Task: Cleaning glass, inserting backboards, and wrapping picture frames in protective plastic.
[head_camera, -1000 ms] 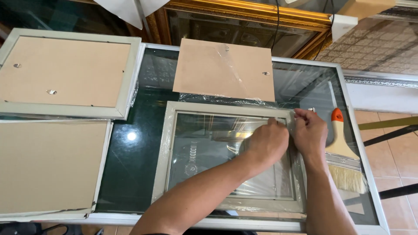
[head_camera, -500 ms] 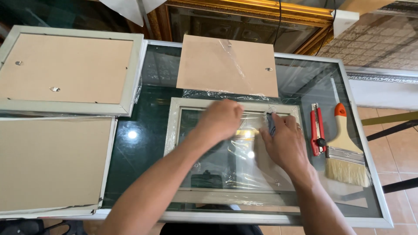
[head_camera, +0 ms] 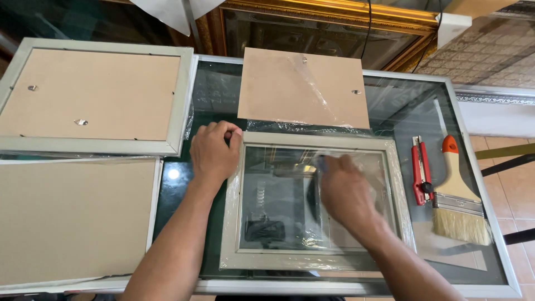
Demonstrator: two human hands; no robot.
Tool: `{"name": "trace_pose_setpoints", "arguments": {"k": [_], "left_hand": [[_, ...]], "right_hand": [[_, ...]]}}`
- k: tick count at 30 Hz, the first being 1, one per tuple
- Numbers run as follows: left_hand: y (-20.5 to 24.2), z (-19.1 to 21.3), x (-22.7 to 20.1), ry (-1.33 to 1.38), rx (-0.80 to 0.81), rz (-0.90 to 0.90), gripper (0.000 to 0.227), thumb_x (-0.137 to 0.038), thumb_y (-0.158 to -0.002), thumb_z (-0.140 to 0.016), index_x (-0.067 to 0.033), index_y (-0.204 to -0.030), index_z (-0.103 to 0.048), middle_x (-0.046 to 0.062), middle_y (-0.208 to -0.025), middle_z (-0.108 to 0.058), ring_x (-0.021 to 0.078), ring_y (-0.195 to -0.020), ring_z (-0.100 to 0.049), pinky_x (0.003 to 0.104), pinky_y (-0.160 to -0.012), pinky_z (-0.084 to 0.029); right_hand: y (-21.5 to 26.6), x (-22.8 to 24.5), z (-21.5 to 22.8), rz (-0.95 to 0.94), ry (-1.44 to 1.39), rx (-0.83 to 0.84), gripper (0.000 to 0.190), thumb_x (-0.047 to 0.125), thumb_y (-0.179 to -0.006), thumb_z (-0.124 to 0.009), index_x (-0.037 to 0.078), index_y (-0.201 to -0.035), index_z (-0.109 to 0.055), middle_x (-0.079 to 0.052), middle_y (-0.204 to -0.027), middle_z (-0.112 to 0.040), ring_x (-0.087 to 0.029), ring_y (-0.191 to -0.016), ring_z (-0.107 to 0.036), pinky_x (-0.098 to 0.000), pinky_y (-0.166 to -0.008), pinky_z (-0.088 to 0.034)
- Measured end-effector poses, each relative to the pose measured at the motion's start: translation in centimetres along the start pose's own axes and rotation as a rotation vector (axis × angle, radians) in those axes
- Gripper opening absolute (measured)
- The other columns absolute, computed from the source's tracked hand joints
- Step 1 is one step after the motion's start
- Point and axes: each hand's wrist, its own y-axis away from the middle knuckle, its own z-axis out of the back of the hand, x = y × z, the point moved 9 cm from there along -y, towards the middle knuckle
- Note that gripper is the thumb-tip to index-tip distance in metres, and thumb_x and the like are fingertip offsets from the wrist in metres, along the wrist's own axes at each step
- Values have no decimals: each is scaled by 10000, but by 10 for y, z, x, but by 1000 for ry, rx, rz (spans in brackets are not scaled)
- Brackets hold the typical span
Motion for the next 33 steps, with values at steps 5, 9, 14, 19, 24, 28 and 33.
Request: {"name": "trace_pose_setpoints", "arguments": {"k": [5, 9, 14, 19, 24, 28, 33], "left_hand": [[0, 0, 2, 8, -10, -16, 136, -263, -936, -702, -133, -899, -721, 57, -859, -680, 302, -881, -626, 472, -792, -474], [0, -1, 3, 14, -41, -22, 141, -272, -921, -712, -134, -892, -724, 58, -856, -684, 305, -871, -627, 473, -789, -471], [0, -2, 6, 2, -51, -14, 155, -280, -932, -715, -129, -900, -727, 84, -910, -685, 323, -931, -616, 485, -835, -454], [0, -6, 8, -1, -19, -1, 163, -298, -935, -719, -137, -920, -741, 104, -993, -682, 338, -1000, -592, 490, -874, -435], [1, -7, 8, -17, -30, -5, 162, -297, -954, -708, -137, -949, -735, 97, -1014, -676, 333, -1023, -584, 497, -888, -426], [1, -7, 8, -43, -17, 14, 169, -304, -952, -703, -138, -950, -730, 99, -1019, -670, 337, -1037, -579, 502, -897, -421], [-1, 1, -2, -12, 48, 43, 325, -433, -865, -774, -125, -959, -736, 101, -1008, -653, 321, -1052, -562, 485, -949, -399]], "right_hand": [[-27, 102, -9, 392, -188, -128, 387, 6, -835, -603, -19, -1220, -627, -231, -1034, -593, -417, -973, -639, -484, -833, -545], [-47, 132, -9, 490, -113, -114, 365, 17, -796, -626, 66, -1155, -674, -202, -1060, -593, -385, -972, -647, -469, -827, -549], [0, 134, 3, 516, -149, -38, 405, 44, -800, -641, 54, -1203, -682, -187, -1021, -602, -381, -911, -654, -471, -768, -555], [24, 37, 10, 110, -121, 13, 316, 164, -980, -547, 98, -1259, -679, -183, -1022, -642, -363, -846, -693, -472, -702, -588], [53, -84, 39, -338, 131, -35, 353, 223, -951, -568, 160, -1277, -686, -201, -1080, -648, -417, -851, -700, -552, -722, -561], [48, -61, 32, -331, 111, -109, 340, 220, -974, -562, 133, -1285, -665, -217, -1145, -647, -442, -868, -705, -558, -736, -568], [32, 108, -5, 200, -106, -80, 432, 82, -868, -546, -27, -1282, -599, -250, -970, -636, -408, -820, -688, -478, -644, -587]]}}
